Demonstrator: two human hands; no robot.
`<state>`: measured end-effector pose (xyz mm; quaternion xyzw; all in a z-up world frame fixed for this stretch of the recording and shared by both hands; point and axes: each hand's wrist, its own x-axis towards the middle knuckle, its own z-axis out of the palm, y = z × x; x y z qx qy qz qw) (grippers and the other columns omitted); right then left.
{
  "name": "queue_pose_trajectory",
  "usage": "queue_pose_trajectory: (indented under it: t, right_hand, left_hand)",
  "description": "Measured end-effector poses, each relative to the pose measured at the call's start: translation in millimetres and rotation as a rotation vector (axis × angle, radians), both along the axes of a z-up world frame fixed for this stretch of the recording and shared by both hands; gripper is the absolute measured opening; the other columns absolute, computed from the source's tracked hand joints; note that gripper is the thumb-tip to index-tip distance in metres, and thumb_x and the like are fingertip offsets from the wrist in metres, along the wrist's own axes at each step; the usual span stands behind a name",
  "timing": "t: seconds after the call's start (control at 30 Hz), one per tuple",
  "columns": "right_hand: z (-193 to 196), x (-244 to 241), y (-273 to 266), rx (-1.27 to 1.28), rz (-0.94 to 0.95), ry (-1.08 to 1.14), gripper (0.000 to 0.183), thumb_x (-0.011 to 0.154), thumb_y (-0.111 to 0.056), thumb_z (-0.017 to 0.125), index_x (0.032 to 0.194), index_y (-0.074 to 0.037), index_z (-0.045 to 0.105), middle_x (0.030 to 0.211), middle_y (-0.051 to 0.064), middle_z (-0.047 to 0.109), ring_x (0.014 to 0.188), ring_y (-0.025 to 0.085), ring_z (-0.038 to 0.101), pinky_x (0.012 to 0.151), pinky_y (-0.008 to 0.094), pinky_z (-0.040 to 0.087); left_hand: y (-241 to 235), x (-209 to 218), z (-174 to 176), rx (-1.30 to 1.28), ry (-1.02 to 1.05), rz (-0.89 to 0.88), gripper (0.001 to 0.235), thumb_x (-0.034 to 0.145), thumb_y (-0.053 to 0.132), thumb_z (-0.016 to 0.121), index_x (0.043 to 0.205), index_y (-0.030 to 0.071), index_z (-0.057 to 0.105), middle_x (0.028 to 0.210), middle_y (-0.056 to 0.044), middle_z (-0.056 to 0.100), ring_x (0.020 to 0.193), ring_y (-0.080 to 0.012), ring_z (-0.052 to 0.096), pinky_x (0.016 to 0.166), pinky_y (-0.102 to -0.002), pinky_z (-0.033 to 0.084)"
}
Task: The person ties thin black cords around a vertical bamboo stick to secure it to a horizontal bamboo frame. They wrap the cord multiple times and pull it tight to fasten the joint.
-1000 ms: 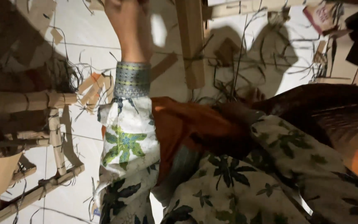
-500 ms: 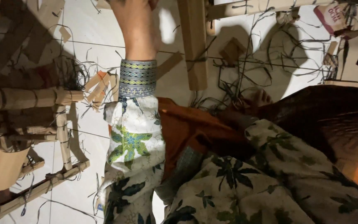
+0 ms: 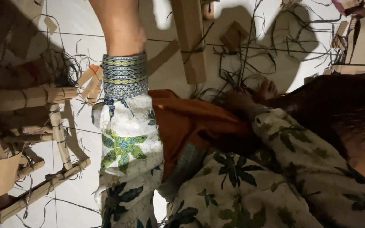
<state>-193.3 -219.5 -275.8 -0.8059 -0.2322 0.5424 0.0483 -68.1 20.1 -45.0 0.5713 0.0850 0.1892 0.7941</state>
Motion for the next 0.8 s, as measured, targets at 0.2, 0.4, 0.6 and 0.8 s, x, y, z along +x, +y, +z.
queue_pose_trajectory:
  t: [0.2, 0.4, 0.6, 0.8]
  right_hand:
    - [-49, -7, -29, 0.024, -0.501, -0.575, 0.058, 0.097, -0.038, 0.058, 0.139, 0.0, 0.044, 0.123, 0.017, 0.057, 0.107, 0.033, 0.057, 0.083, 0.046, 0.053]
    - [-185, -28, -61, -0.129, 0.003, -1.022, 0.053, 0.104, -0.024, 0.049, 0.146, 0.007, 0.045, 0.099, 0.011, 0.074, 0.075, 0.02, 0.073, 0.052, 0.033, 0.059]
    - [-115, -23, -58, 0.105, -0.645, -0.583, 0.058, 0.099, -0.03, 0.049, 0.154, -0.016, 0.038, 0.113, 0.023, 0.064, 0.095, 0.043, 0.067, 0.071, 0.057, 0.057]
    - [107, 42, -15, -0.247, -0.24, -0.305, 0.025, 0.1, -0.026, 0.053, 0.1, -0.011, 0.073, 0.095, 0.007, 0.075, 0.083, 0.023, 0.073, 0.061, 0.037, 0.057]
  left_hand:
    - [-15, -1, 1, 0.012, 0.007, -0.032, 0.03, 0.089, 0.024, 0.068, 0.073, 0.022, 0.043, 0.065, 0.006, 0.04, 0.059, -0.0084, 0.041, 0.058, -0.027, 0.038]
    - [-22, 10, 24, 0.023, -0.064, -0.051, 0.028, 0.091, 0.025, 0.066, 0.073, 0.022, 0.045, 0.066, 0.006, 0.041, 0.06, -0.0081, 0.04, 0.06, -0.026, 0.039]
    - [-24, 34, 66, 0.05, -0.205, -0.057, 0.027, 0.093, 0.026, 0.064, 0.074, 0.022, 0.046, 0.067, 0.006, 0.042, 0.06, -0.0079, 0.04, 0.061, -0.026, 0.039]
    - [-37, 35, 71, 0.954, -0.262, 0.286, 0.015, 0.104, 0.023, 0.051, 0.115, 0.018, 0.059, 0.102, 0.001, 0.069, 0.088, -0.0124, 0.071, 0.074, -0.03, 0.062]
